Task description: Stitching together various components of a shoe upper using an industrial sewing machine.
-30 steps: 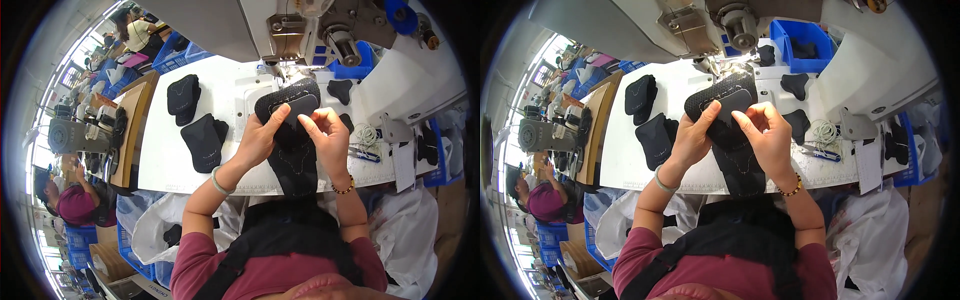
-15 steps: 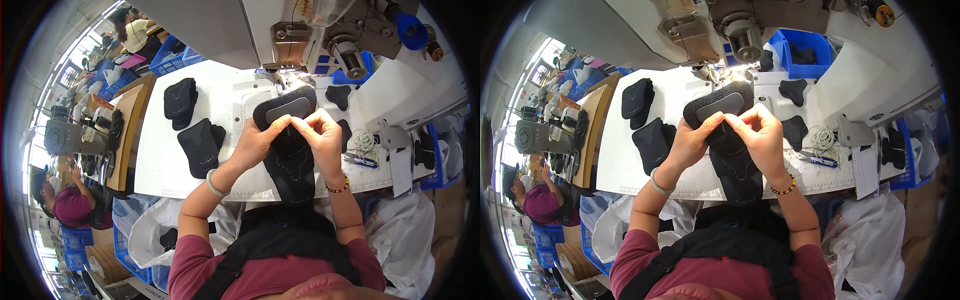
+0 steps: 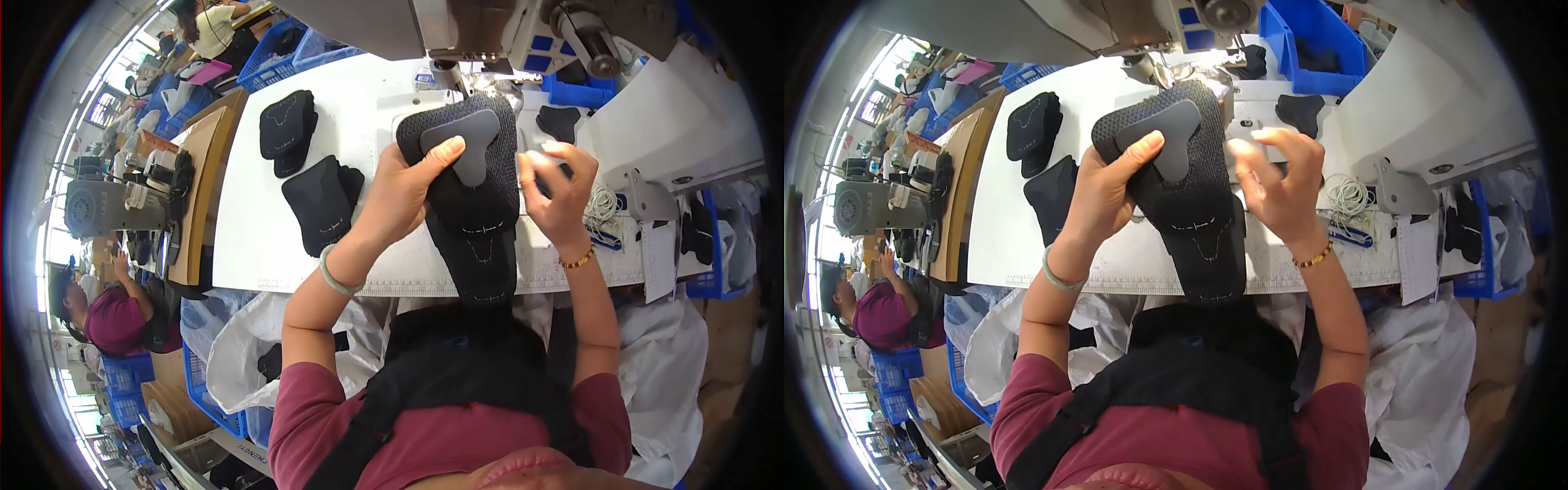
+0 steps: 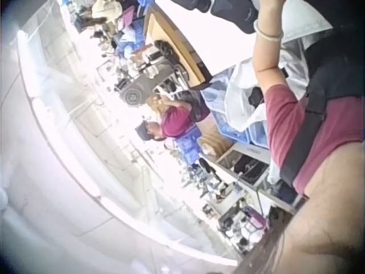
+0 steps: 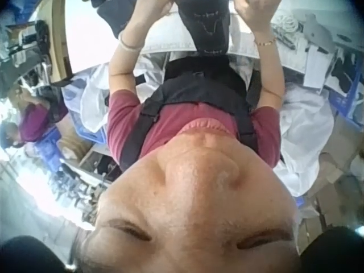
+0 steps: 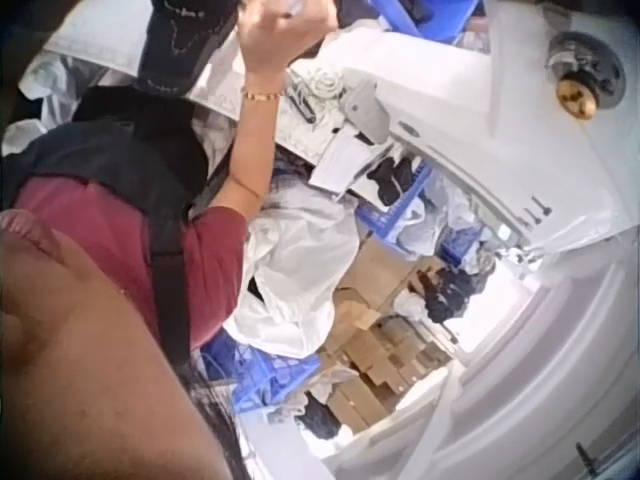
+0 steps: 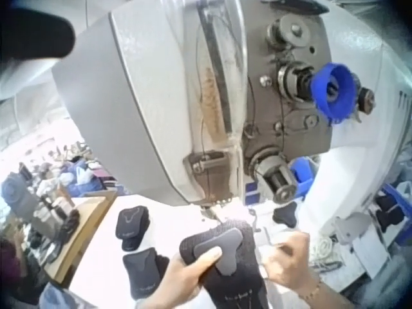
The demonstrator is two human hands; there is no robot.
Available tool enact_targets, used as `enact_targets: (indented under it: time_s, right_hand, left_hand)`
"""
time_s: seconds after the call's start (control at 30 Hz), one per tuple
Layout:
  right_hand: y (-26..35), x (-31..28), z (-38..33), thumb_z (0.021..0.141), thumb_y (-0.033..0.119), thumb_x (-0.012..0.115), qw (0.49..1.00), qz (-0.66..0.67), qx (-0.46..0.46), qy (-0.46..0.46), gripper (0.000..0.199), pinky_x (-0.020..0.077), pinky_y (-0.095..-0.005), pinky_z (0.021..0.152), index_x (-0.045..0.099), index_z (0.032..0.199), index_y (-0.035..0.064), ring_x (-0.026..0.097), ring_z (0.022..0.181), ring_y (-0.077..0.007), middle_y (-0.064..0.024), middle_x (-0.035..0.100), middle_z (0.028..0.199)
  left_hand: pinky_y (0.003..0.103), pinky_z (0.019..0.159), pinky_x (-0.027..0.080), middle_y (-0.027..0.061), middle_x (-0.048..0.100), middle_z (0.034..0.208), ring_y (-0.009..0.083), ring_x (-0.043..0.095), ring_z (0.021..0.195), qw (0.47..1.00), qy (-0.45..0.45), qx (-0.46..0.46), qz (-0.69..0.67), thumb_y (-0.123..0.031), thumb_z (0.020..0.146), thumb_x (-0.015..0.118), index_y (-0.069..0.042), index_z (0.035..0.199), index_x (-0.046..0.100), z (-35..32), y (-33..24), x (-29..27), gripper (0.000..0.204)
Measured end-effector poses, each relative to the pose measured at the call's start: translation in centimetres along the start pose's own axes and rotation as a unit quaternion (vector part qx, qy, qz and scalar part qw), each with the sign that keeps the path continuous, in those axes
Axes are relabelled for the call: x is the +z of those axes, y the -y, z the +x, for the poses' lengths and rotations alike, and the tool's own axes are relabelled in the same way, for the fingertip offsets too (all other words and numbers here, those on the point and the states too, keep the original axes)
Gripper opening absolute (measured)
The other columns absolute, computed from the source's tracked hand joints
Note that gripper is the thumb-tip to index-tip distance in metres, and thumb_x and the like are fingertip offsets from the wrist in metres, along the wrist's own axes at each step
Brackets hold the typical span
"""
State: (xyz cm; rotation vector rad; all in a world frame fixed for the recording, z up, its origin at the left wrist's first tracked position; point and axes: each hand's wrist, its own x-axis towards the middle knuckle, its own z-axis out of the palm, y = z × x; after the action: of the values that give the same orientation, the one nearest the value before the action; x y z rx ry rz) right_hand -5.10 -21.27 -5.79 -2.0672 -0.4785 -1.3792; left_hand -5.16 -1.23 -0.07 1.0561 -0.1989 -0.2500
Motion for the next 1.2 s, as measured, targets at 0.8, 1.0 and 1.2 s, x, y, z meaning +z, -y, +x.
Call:
enact_targets:
  time_s: [0.8, 1.0, 1.2]
  right_hand:
    - [0.1, 2.5, 5.0, 0.065, 0.023, 0.07, 0.982, 0.031, -0.176, 0.054, 0.029, 0.0378, -0.0335, 0.083, 0.071, 0.094, 0.018, 0.055, 0.09, -0.0175, 0.0025, 0.058, 0.093]
    - [0.4, 2.4, 4.7, 0.064, 0.018, 0.071, 0.984, 0.082, -0.14, 0.075, 0.033, 0.0415, -0.0355, 0.086, 0.071, 0.096, 0.0157, 0.056, 0.094, -0.0212, 0.0002, 0.059, 0.097]
    - [0.8, 2.4, 4.9, 0.064, 0.018, 0.073, 0.985, 0.073, -0.133, 0.079, 0.032, 0.0413, -0.035, 0.085, 0.071, 0.095, 0.0161, 0.055, 0.094, -0.0204, 0.0008, 0.06, 0.097]
  left_hand:
    - [0.024, 0.078, 0.043, 0.002, 0.062, 0.089, 0.0096, 0.057, 0.083, 0.992, -0.044, 0.08, 0.082, -0.007, 0.087, 0.054, 0.0, 0.091, 0.062, 4.8, -1.0, -0.5, 0.011]
    - [0.026, 0.078, 0.046, 0.0046, 0.062, 0.095, 0.0118, 0.058, 0.086, 0.996, -0.013, 0.077, 0.035, -0.002, 0.088, 0.052, -0.001, 0.096, 0.059, 4.6, -0.6, -0.9, 0.01]
    - [0.026, 0.079, 0.049, 0.0053, 0.062, 0.096, 0.012, 0.059, 0.087, 0.998, -0.01, 0.065, 0.005, -0.005, 0.092, 0.052, 0.0, 0.1, 0.059, 4.6, -0.8, -0.8, 0.012]
